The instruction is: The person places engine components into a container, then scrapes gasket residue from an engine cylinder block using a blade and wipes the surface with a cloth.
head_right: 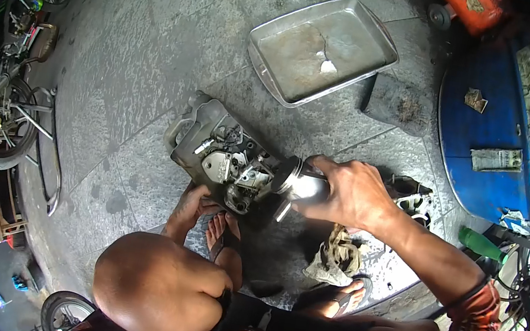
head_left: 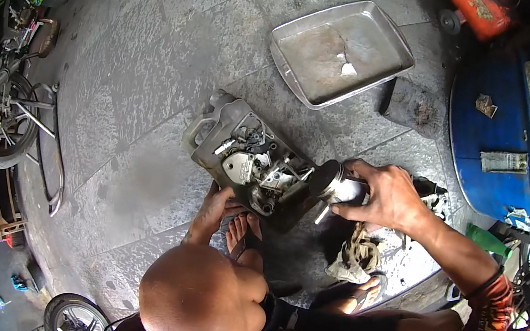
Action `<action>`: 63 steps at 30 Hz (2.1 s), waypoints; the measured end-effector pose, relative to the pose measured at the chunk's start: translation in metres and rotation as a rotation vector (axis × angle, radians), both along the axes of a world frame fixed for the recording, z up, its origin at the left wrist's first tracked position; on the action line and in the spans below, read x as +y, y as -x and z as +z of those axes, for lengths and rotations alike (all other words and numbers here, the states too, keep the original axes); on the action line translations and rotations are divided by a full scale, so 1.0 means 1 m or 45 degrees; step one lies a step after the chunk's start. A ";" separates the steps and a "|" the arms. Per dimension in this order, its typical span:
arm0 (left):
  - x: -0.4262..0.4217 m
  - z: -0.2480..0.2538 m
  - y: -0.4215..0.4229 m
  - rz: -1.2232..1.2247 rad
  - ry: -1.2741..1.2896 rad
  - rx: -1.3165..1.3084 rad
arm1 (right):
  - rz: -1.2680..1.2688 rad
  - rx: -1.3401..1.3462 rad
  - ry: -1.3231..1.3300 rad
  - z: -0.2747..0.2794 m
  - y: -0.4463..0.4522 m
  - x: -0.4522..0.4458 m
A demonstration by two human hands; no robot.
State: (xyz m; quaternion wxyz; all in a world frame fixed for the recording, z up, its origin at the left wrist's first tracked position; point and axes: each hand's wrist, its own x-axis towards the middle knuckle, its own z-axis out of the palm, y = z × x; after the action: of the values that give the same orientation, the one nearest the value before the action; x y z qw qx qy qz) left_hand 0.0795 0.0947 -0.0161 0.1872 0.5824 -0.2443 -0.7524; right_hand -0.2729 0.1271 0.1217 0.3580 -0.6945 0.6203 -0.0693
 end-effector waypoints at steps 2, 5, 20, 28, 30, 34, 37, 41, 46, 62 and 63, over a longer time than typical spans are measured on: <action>0.003 -0.014 -0.009 -0.042 0.032 0.061 | -0.029 -0.027 -0.028 -0.009 -0.003 -0.006; 0.004 -0.016 0.006 -0.072 0.044 0.100 | 0.017 0.121 -0.120 -0.023 -0.009 -0.007; 0.033 -0.022 0.064 -0.096 0.064 -0.034 | 0.210 0.287 -0.226 -0.020 -0.013 -0.030; 0.035 -0.024 0.079 -0.150 0.070 -0.104 | 0.406 0.453 -0.445 -0.054 -0.014 0.019; 0.033 -0.028 0.080 -0.185 0.058 -0.121 | 0.401 0.455 -0.427 -0.062 -0.014 0.023; 0.019 -0.027 0.081 -0.342 0.019 -0.008 | 0.422 0.484 -0.316 -0.076 -0.018 0.031; 0.010 -0.026 0.078 -0.499 -0.123 -0.222 | 0.494 0.494 -0.259 -0.084 -0.011 0.037; -0.005 -0.008 0.060 -0.956 0.302 -0.508 | 0.237 0.195 -0.078 -0.038 0.020 0.058; -0.039 0.064 0.066 -1.129 0.795 -0.450 | -0.711 0.014 0.082 0.019 0.090 0.116; 0.014 0.091 0.307 -1.789 0.569 -0.217 | -1.812 -0.385 0.552 -0.126 0.149 0.261; 0.020 0.100 0.312 -1.793 0.585 -0.251 | -1.827 -0.441 0.581 -0.128 0.146 0.259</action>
State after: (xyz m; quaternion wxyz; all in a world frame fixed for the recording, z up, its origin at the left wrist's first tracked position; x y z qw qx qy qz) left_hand -0.2323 0.1152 0.0842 -0.2447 0.2991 -0.7262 -0.5687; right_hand -0.4187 0.3857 -0.0067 0.1653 -0.1582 0.8241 -0.5183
